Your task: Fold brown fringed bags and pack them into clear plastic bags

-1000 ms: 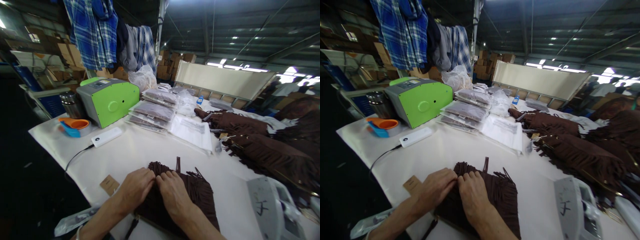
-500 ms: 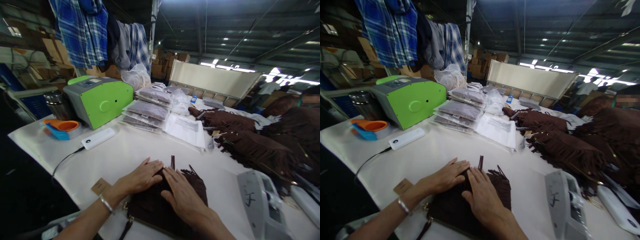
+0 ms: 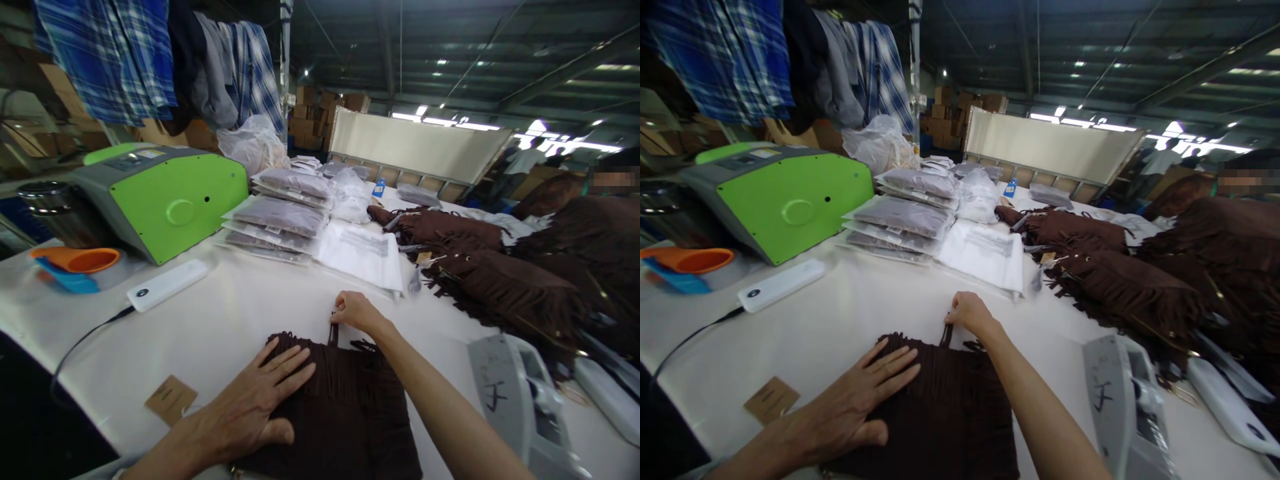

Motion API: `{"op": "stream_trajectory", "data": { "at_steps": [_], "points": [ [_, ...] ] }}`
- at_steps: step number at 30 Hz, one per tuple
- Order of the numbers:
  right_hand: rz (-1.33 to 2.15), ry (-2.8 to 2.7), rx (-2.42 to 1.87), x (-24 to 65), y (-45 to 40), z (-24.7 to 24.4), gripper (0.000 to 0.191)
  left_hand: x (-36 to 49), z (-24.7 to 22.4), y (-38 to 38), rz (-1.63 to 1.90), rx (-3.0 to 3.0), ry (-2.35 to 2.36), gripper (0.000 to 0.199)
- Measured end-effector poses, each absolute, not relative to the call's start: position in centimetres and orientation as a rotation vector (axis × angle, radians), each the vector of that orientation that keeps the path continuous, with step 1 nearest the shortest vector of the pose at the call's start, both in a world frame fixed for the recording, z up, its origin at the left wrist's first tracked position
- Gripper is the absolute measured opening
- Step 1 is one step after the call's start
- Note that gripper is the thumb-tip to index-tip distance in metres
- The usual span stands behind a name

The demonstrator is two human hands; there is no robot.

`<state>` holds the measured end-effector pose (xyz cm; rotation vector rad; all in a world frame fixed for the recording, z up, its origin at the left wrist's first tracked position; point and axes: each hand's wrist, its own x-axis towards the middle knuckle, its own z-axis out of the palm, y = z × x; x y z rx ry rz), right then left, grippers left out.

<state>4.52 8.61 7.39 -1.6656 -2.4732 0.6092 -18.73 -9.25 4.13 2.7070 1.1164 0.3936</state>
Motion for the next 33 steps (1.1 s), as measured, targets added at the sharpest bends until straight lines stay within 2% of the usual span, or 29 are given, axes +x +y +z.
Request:
{"op": "stream_trajectory", "data": {
  "at_steps": [2,7,13,17,20,23,27,30,33],
  "points": [
    [0.637,-2.52,-1.682,3.8,9.1,6.5,0.03,-18.8,4.2,-9.3,0.445,2.698,1.139,0.086],
    [0.701,-2.573,-1.651,3.4,8.5,6.2,0.01,-19.2,4.7,-9.6,0.465,2.699,1.121,0.083],
    [0.656,-2.492,-1.493,4.8,5.0,9.0,0.003,-19.8,6.1,-11.2,0.629,2.561,1.053,0.058],
    [0.589,-2.518,-1.341,5.7,0.0,10.9,0.007,-19.1,6.9,-10.7,0.742,2.464,1.212,0.041],
    [0.425,-2.574,-1.269,5.7,-4.2,10.1,0.009,-17.4,7.3,-8.6,0.833,2.34,1.36,0.035],
    [0.221,-2.596,-1.264,5.1,-7.4,7.8,0.012,-15.0,7.6,-6.0,0.789,2.309,1.374,0.033],
    [0.028,-2.627,-1.211,4.5,-10.0,6.1,0.012,-12.4,7.4,-4.5,0.467,2.449,1.183,0.042],
    [0.253,-2.647,-1.133,6.0,-10.8,7.7,0.01,-11.9,6.8,-5.5,0.265,2.522,1.122,0.051],
    [0.538,-2.464,-1.267,9.6,-9.6,10.7,0.011,-12.4,6.6,-7.6,0.232,2.574,1.132,0.059]
  ]
}}
